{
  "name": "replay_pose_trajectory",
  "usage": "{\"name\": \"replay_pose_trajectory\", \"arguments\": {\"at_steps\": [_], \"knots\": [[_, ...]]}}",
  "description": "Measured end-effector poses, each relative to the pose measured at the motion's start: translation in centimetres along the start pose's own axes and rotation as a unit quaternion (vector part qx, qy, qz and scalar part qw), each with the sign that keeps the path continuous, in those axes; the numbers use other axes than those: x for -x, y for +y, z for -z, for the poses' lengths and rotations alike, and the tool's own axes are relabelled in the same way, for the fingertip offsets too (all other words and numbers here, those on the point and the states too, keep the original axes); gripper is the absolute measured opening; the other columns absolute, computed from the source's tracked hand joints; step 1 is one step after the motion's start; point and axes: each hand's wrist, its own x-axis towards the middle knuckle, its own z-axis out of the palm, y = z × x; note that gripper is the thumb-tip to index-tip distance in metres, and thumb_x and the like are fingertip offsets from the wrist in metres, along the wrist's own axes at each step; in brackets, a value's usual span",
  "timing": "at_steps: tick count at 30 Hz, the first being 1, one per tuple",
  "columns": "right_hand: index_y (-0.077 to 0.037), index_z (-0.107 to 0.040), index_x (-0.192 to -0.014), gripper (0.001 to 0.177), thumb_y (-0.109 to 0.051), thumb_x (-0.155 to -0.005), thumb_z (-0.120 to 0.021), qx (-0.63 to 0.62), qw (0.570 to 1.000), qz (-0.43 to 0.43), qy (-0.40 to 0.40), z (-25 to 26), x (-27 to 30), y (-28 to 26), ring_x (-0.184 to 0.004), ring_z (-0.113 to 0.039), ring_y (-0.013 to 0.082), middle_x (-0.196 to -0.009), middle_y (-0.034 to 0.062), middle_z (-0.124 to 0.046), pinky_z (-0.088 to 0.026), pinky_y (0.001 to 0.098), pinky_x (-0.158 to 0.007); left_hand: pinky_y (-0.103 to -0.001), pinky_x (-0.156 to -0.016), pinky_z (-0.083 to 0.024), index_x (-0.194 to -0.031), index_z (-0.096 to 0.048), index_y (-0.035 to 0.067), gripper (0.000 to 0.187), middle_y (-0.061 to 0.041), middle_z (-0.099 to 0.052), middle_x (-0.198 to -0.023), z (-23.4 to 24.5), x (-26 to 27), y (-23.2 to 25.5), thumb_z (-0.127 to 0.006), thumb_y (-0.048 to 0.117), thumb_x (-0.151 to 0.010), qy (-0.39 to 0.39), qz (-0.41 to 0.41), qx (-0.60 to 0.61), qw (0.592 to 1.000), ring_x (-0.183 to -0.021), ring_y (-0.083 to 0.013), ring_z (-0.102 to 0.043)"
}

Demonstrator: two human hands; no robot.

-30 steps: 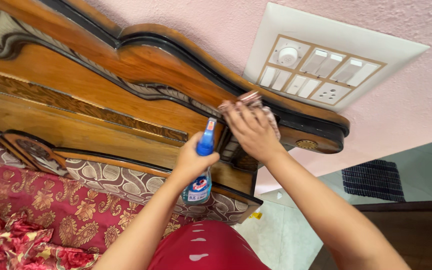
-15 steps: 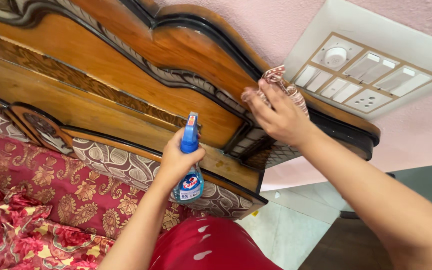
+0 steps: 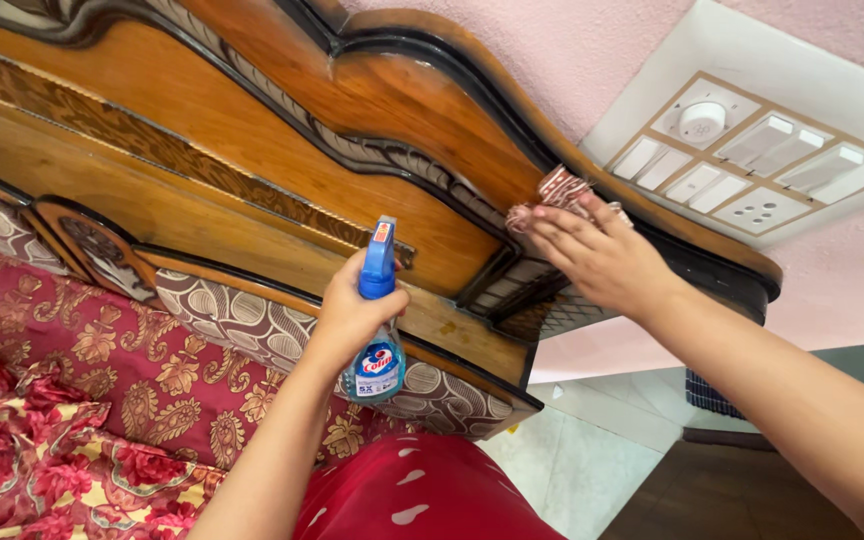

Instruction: The person cleans the wooden headboard of a bed and an adjacent light switch panel using a spray bottle and a cloth.

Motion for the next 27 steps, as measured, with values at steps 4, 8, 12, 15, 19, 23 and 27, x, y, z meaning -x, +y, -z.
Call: {"name": "replay_pose_trajectory", "arguments": {"at_steps": [4, 8, 12, 15, 19, 23, 27], "knots": [[-0.004, -0.050, -0.149, 0.056, -0.025, -0.098, -0.041, 0.082, 0.996, 0.026, 0.003, -1.1, -1.6, -1.5, -0.149, -0.038, 0.0180, -0.161, 0.0070, -0.043, -0.019, 0.0435, -0.124, -0.027, -0.060, -0.052, -0.111, -0.064, 0.005, 0.038, -0.002, -0.066, -0.079, -0.4, -0.4, 0.5, -0.075, 0.004, -0.074, -0.001, 0.000, 0.006, 1.000, -0.065, -0.0111, -0.066], [-0.004, -0.052, -0.150, 0.057, -0.021, -0.096, -0.042, 0.192, 0.981, 0.023, -0.002, -2.8, -0.6, -3.9, -0.146, -0.041, 0.0193, -0.160, 0.0079, -0.044, -0.018, 0.0405, -0.123, -0.027, -0.061, -0.052, -0.111, -0.063, 0.005, 0.038, -0.003, -0.065, -0.078, -0.8, -0.3, 0.6, -0.075, 0.003, -0.075, -0.019, -0.008, 0.027, 0.999, -0.066, -0.0110, -0.065], [-0.008, -0.058, -0.149, 0.050, -0.020, -0.102, -0.044, 0.079, 0.986, -0.125, 0.078, -3.1, 0.9, -5.2, -0.150, -0.040, 0.0213, -0.158, 0.0073, -0.050, -0.017, 0.0431, -0.127, -0.026, -0.060, -0.052, -0.111, -0.063, 0.005, 0.037, -0.002, -0.065, -0.078, -0.5, -0.1, 1.1, -0.075, 0.003, -0.076, -0.018, 0.004, 0.023, 1.000, -0.066, -0.0108, -0.066], [-0.010, -0.062, -0.146, 0.046, -0.018, -0.104, -0.046, 0.073, 0.971, -0.191, 0.121, -3.6, -0.5, -6.0, -0.151, -0.038, 0.0218, -0.158, 0.0056, -0.052, -0.016, 0.0441, -0.128, -0.027, -0.059, -0.051, -0.112, -0.063, 0.005, 0.038, -0.003, -0.067, -0.076, 0.1, -0.1, 1.2, -0.074, 0.003, -0.076, -0.012, 0.017, 0.003, 1.000, -0.065, -0.0114, -0.066], [-0.012, -0.064, -0.145, 0.046, -0.019, -0.103, -0.045, 0.081, 0.974, -0.176, 0.119, -5.2, -1.6, -6.7, -0.151, -0.038, 0.0212, -0.157, 0.0041, -0.054, -0.016, 0.0427, -0.128, -0.027, -0.060, -0.052, -0.112, -0.062, 0.004, 0.038, -0.003, -0.066, -0.079, 0.3, -0.5, 1.3, -0.074, 0.003, -0.075, -0.027, 0.008, 0.029, 0.999, -0.066, -0.0113, -0.066], [-0.009, -0.058, -0.151, 0.049, -0.014, -0.102, -0.052, -0.026, 0.972, -0.223, 0.066, -6.9, 0.3, -8.9, -0.152, -0.029, 0.0214, -0.165, 0.0080, -0.046, -0.012, 0.0437, -0.134, -0.027, -0.062, -0.053, -0.111, -0.063, 0.005, 0.038, -0.003, -0.067, -0.079, 0.4, -1.0, 2.1, -0.076, 0.004, -0.076, -0.043, 0.010, 0.021, 0.999, -0.067, -0.0107, -0.066], [0.006, -0.040, -0.157, 0.064, -0.014, -0.098, -0.057, -0.214, 0.849, -0.453, 0.170, -7.9, -1.3, -11.8, -0.156, -0.014, 0.0477, -0.165, 0.0313, -0.025, -0.004, 0.0599, -0.127, -0.026, -0.064, -0.053, -0.111, -0.064, 0.005, 0.038, -0.001, -0.067, -0.082, 1.4, -1.9, 2.5, -0.077, 0.004, -0.076, -0.057, -0.008, -0.017, 0.998, -0.070, -0.0094, -0.065]]}}
